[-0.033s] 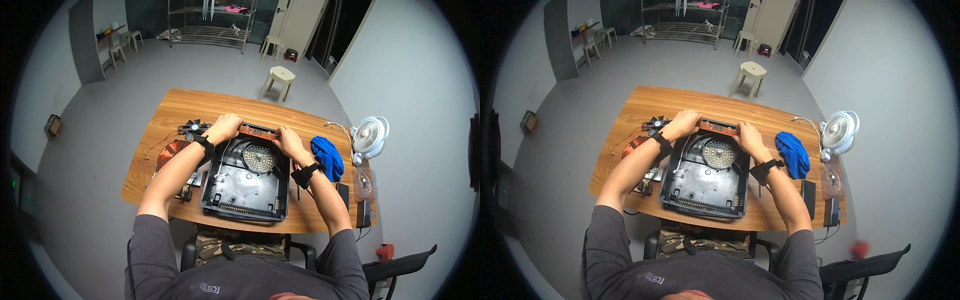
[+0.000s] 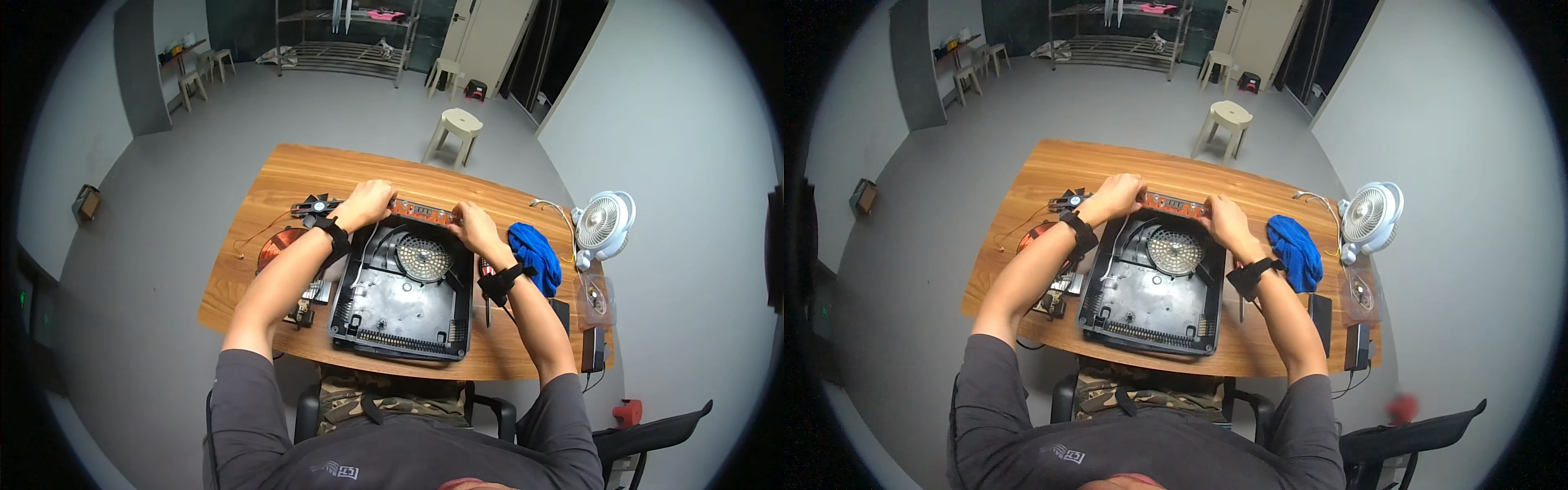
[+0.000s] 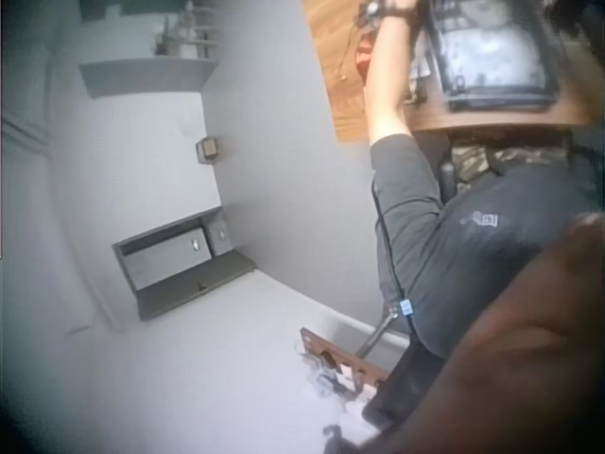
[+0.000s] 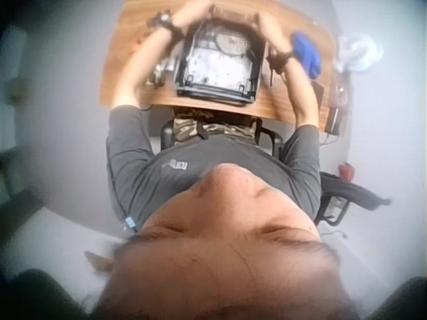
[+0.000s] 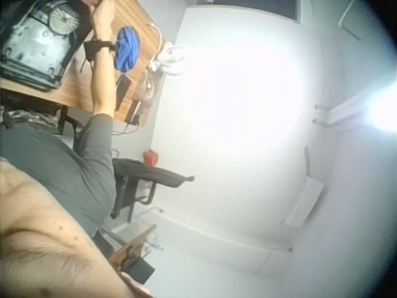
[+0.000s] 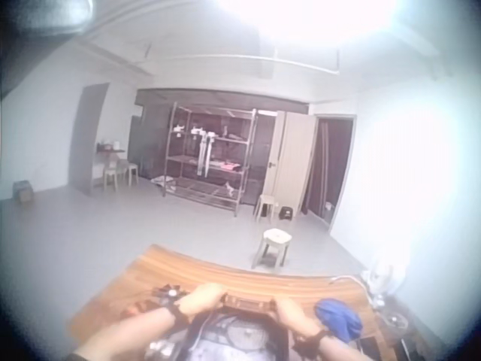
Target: The person disassembles a small electronic device on a wooden table, using a screwdriver to remove screws and separate internal components including a fan and circuit board. Parts are placed on the table as they are removed.
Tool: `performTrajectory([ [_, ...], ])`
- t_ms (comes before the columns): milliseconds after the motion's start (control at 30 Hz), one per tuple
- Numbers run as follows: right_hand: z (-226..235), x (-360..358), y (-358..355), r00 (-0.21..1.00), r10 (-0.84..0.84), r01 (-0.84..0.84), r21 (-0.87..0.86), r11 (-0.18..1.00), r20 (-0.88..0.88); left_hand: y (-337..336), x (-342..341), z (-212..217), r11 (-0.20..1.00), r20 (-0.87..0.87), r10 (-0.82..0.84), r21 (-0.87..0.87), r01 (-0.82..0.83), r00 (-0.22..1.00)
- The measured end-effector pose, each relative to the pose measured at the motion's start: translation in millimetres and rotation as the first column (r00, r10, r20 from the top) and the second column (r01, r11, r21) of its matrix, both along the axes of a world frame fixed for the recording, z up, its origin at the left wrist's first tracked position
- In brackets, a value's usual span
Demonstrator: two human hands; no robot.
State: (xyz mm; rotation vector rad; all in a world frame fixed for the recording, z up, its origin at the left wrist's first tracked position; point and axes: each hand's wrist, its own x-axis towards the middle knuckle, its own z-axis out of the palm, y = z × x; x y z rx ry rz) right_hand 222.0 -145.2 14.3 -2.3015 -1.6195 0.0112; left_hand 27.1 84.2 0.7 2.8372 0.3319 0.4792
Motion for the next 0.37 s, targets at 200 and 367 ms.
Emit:
performTrajectory([
  [200, 38, -6, 14, 0.997, 0.068, -0.074, 0.198, 0.977, 0.040, 10, -17, 59, 0.999, 0.010, 0.035, 0.041, -0.036, 0.999],
  [367, 68, -42, 44, 0.994, 0.085, -0.098, 0.194, 0.976, 0.074, 27, -53, 103, 0.983, -0.043, 0.146, 0.123, -0.139, 0.988],
])
